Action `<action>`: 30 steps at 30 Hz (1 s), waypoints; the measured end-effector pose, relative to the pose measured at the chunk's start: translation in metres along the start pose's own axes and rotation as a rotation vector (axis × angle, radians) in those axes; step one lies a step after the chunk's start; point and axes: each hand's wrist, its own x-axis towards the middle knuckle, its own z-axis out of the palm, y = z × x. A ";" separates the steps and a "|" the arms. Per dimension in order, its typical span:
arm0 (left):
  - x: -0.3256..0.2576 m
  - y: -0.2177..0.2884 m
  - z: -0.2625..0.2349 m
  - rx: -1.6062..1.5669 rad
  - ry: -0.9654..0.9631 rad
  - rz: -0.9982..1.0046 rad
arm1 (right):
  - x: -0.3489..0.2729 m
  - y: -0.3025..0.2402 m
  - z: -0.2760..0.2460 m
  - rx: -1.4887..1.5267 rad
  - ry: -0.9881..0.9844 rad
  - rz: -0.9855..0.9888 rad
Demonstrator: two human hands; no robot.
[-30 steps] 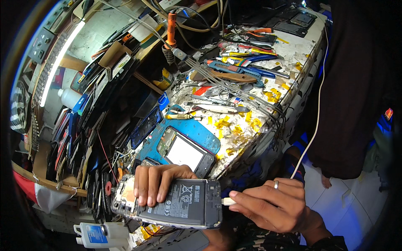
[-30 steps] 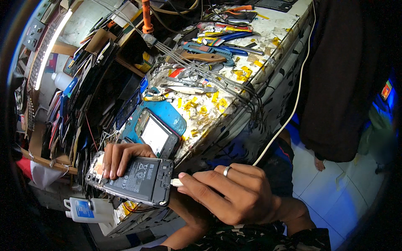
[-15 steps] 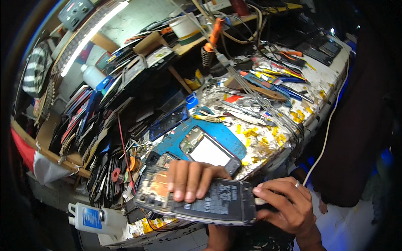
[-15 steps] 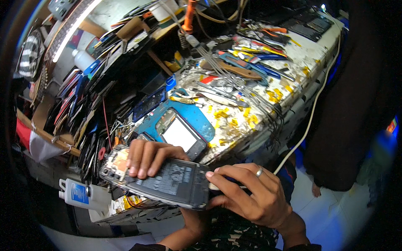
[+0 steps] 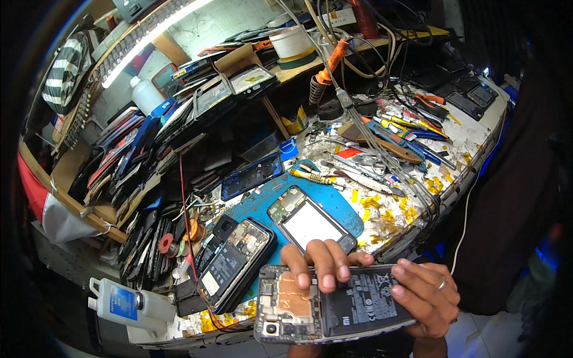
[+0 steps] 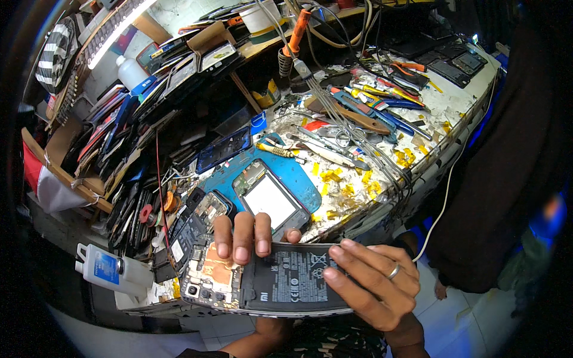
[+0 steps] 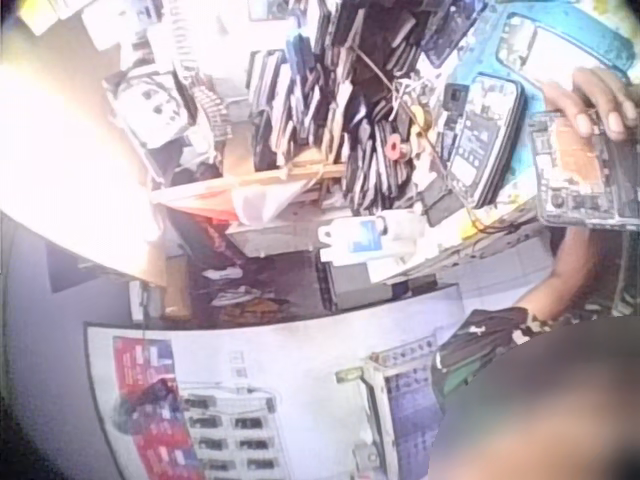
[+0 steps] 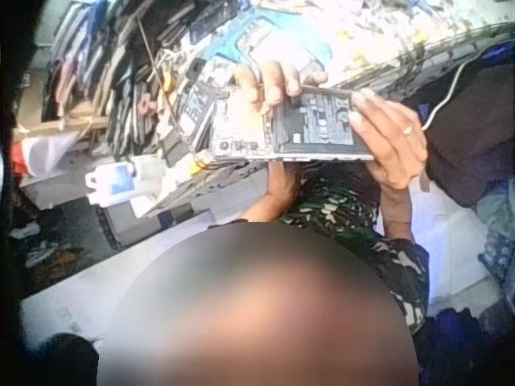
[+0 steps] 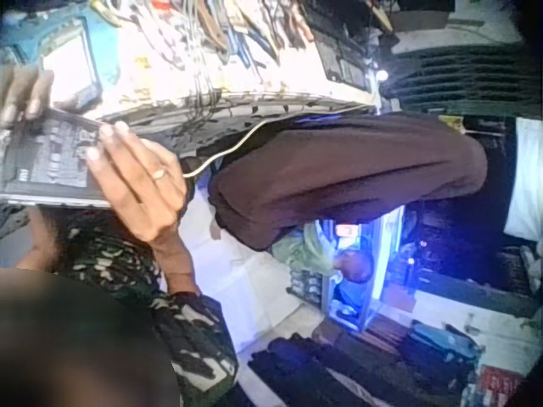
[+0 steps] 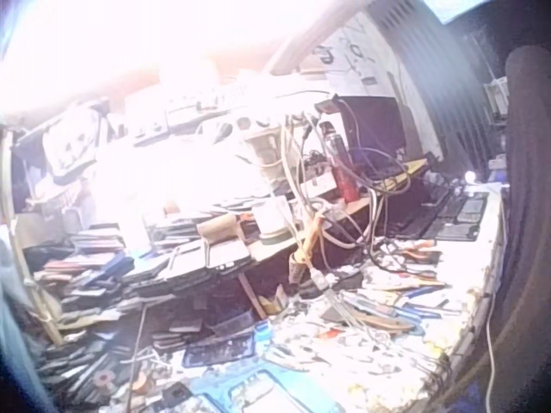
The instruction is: The person disassembles and reassembles several smartphones on a cluttered workbench. They remove back covers, disconnect and reconnect internal components, and handle multiple devices one at a time. The person also connects a charging cable to one phone to test it.
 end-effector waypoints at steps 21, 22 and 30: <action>-0.010 0.012 -0.012 0.177 -0.088 -0.100 | 0.003 0.009 -0.006 0.028 0.067 0.015; -0.009 0.010 -0.013 0.187 -0.107 -0.085 | 0.004 0.010 -0.006 0.040 0.076 0.018; -0.009 -0.004 -0.016 0.202 -0.062 -0.020 | 0.014 0.016 -0.015 0.252 -0.026 0.234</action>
